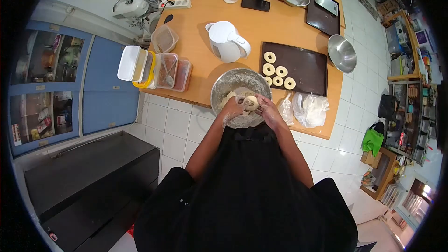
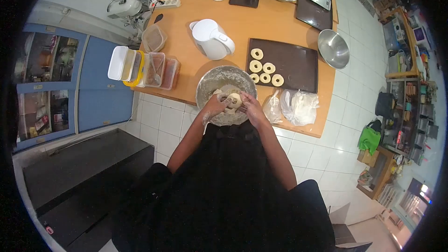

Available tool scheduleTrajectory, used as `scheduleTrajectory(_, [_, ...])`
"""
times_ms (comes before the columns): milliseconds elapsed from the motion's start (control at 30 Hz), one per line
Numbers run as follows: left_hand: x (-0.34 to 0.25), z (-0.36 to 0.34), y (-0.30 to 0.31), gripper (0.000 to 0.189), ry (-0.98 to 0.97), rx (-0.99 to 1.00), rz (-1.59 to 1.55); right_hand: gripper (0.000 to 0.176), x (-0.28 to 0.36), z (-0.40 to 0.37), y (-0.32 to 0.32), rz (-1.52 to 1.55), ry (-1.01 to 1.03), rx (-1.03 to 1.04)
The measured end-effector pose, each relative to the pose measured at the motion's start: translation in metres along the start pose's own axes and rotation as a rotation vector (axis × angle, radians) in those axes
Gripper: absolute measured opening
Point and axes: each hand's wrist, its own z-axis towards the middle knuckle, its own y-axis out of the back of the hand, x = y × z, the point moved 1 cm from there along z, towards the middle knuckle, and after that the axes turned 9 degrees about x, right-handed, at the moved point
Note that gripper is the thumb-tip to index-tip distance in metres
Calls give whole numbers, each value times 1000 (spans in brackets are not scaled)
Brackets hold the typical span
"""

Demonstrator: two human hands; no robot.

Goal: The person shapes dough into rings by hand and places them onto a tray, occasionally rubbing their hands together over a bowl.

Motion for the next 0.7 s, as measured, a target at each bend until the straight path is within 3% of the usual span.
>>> scheduleTrajectory(167, [8, 7, 5, 35, 8, -10, 82, 41, -6, 3, 4, -14, -3, -34])
scheduleTrajectory(267, [-3, -1, 4, 35, -133, 73, 120, 40, -11, 6, 10, 8, 18, -2])
scheduleTrajectory(367, [-9, -5, 4, 34, -153, 49, 197, 47, 5, -5, -8, -142, 7, -10])
scheduleTrajectory(467, [-6, -2, 4, 32, -78, -51, 385, 47, 3, -3, -4, -180, 59, 82])
scheduleTrajectory(567, [-2, 0, 2, 36, -30, -82, 462, 45, 5, -1, -4, -174, 60, 35])
scheduleTrajectory(700, [-16, -12, -8, 43, -222, -122, 403, 46, 0, 2, 1, -204, 37, 27])
